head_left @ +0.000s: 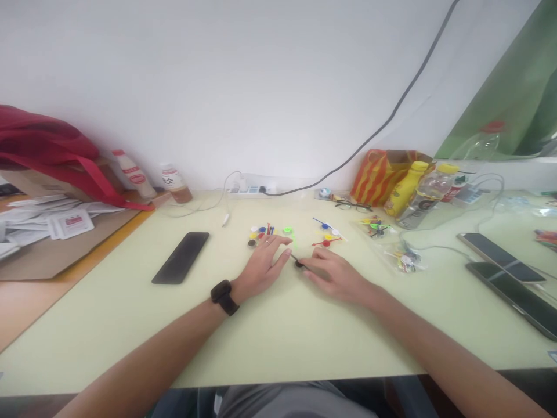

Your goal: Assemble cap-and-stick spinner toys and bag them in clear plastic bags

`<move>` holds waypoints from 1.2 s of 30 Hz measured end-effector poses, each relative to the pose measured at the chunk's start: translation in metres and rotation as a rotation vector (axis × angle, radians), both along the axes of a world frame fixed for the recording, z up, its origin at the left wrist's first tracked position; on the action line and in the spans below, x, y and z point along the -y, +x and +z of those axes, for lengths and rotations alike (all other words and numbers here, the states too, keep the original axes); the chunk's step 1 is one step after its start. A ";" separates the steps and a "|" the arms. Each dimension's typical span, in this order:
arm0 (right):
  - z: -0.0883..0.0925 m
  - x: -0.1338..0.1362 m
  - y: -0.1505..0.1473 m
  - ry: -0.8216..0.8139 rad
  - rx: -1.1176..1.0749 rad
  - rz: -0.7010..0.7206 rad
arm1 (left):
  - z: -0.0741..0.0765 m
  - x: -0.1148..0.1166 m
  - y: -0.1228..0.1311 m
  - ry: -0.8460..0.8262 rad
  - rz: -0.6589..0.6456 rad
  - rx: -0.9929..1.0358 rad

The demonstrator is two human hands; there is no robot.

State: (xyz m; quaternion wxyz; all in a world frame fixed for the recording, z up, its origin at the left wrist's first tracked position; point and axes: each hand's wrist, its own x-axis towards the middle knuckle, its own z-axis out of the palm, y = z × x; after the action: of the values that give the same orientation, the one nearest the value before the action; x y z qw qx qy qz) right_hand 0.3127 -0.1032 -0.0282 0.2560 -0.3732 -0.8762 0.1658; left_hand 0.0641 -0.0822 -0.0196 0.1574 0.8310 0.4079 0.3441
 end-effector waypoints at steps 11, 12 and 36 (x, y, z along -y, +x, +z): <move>-0.001 0.000 -0.004 -0.016 -0.087 -0.018 | 0.001 0.002 0.001 0.010 0.014 0.015; -0.002 0.000 -0.005 -0.040 -0.110 -0.026 | 0.002 0.002 0.001 0.014 0.012 0.016; 0.010 0.002 -0.004 0.067 -0.435 -0.135 | 0.002 0.002 0.007 -0.812 -0.322 0.623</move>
State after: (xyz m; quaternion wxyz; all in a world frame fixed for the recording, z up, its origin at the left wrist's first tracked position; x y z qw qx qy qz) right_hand 0.3083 -0.1052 -0.0178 0.4615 -0.3778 -0.7785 0.1955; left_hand 0.0709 -0.0840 -0.0171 0.6307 0.6137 0.3093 0.3604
